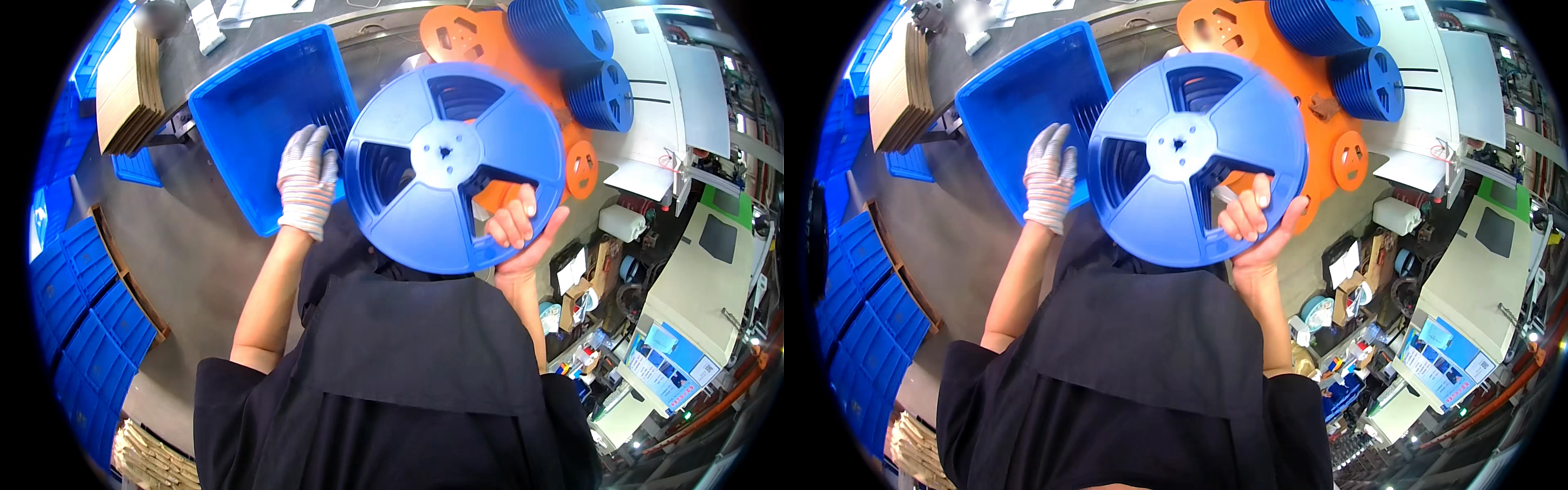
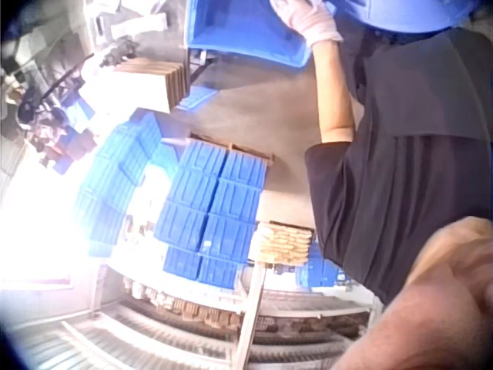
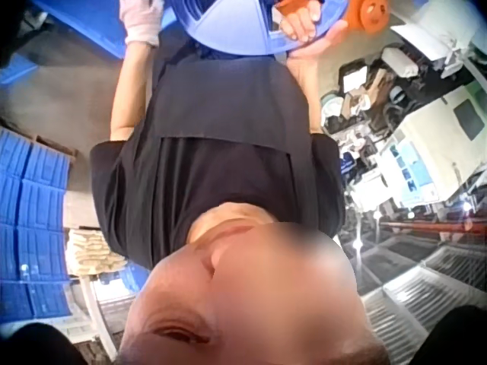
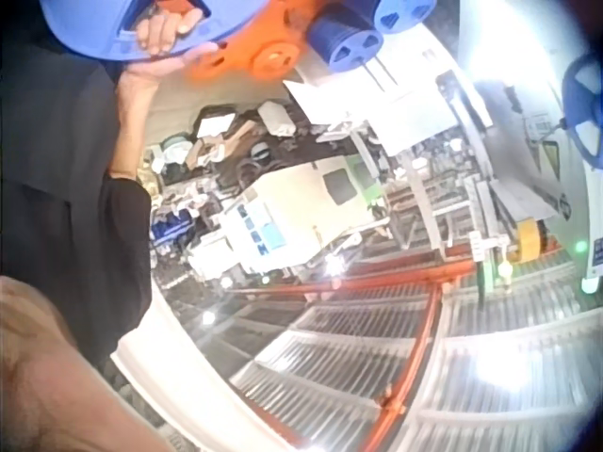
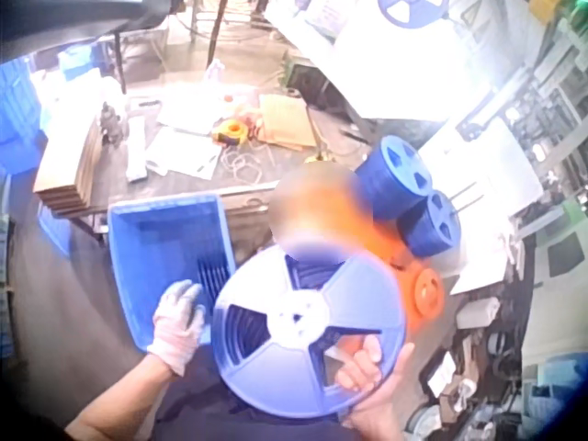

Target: The person retrieves a blue plastic crate from a stack and places it on a workbench. They then repeatedly pick up blue circular plastic reels from a pile, inspect them, and place them into the crate one by one.

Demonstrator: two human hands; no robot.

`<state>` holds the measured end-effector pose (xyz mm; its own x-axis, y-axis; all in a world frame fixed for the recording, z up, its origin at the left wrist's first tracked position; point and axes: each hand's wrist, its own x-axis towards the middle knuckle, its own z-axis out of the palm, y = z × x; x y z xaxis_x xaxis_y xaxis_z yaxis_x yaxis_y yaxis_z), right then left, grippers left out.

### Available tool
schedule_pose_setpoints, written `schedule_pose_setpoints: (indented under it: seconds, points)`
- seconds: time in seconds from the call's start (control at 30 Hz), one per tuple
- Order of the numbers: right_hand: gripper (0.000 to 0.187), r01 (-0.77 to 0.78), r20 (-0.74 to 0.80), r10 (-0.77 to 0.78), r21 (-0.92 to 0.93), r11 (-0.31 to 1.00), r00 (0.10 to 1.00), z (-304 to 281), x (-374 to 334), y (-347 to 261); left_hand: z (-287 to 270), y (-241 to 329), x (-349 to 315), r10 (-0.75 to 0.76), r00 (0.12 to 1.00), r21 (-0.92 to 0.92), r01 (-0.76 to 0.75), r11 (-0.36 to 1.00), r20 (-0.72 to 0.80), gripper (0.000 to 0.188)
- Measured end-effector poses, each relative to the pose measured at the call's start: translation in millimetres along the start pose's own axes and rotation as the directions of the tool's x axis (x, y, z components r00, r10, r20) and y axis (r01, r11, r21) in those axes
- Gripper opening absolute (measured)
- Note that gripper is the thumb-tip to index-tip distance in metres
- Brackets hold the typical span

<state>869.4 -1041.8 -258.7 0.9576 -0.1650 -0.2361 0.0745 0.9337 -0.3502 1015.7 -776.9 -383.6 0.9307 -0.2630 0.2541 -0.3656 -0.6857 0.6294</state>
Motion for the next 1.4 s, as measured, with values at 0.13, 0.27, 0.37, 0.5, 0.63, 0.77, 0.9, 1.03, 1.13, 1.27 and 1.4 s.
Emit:
schedule_pose_setpoints:
  seconds: [0.13,0.27,0.37,0.5,0.63,0.77,0.9,1.03,1.13,1.27,1.4]
  points:
    - [0.050,-0.048,0.096,0.063,-0.154,0.987,0.993,13.5,17.6,5.4,0.3,41.7,2.2,-0.056,0.979,-0.203,0.097,0.974,0.198,0.041]
    - [0.057,-0.106,0.106,0.158,-0.380,0.919,0.982,36.0,27.1,36.1,17.4,83.9,-0.2,-0.158,0.722,-0.476,0.588,0.654,0.674,0.100]
    - [0.050,-0.161,-0.083,0.140,-0.619,0.769,0.987,59.6,26.5,61.1,13.8,88.8,3.0,-0.169,0.592,-0.528,0.791,0.308,0.788,0.101]
    - [0.044,-0.250,-0.328,0.029,-0.659,0.709,0.944,68.1,24.6,52.7,-42.0,73.1,9.0,-0.128,0.635,-0.625,0.670,-0.402,0.762,0.072]
    - [0.044,-0.172,-0.423,-0.093,-0.547,0.819,0.901,38.0,22.8,43.3,-60.3,33.0,0.9,0.226,0.739,-0.264,0.483,-0.835,0.635,0.072]
    - [0.045,-0.034,-0.298,-0.127,-0.480,0.877,0.946,32.5,22.9,40.9,-78.5,29.1,8.4,0.283,0.754,-0.095,0.414,-0.905,0.593,0.081]
    - [0.050,0.007,-0.192,-0.086,-0.380,0.925,0.978,26.5,23.6,26.4,-72.5,21.9,11.4,0.277,0.807,-0.113,0.387,-0.915,0.522,0.076]
    - [0.056,0.090,-0.109,-0.144,-0.391,0.916,0.984,28.8,14.8,7.4,-75.7,19.5,20.1,0.283,0.719,-0.091,0.434,-0.896,0.635,0.068]
    - [0.060,0.152,-0.025,-0.175,-0.385,0.910,0.984,22.8,7.8,-4.6,-77.1,-0.1,22.6,0.291,0.763,-0.162,0.456,-0.875,0.577,0.066]
    - [0.045,0.207,0.100,-0.189,-0.220,0.953,0.977,21.4,0.4,-26.9,-87.7,-13.0,13.4,0.048,0.848,-0.412,0.305,-0.859,0.527,0.077]
    - [0.039,0.252,0.172,-0.244,-0.024,0.967,0.954,19.3,-4.7,-28.0,-89.3,-51.8,18.7,0.154,0.924,-0.454,0.311,-0.835,0.350,0.087]
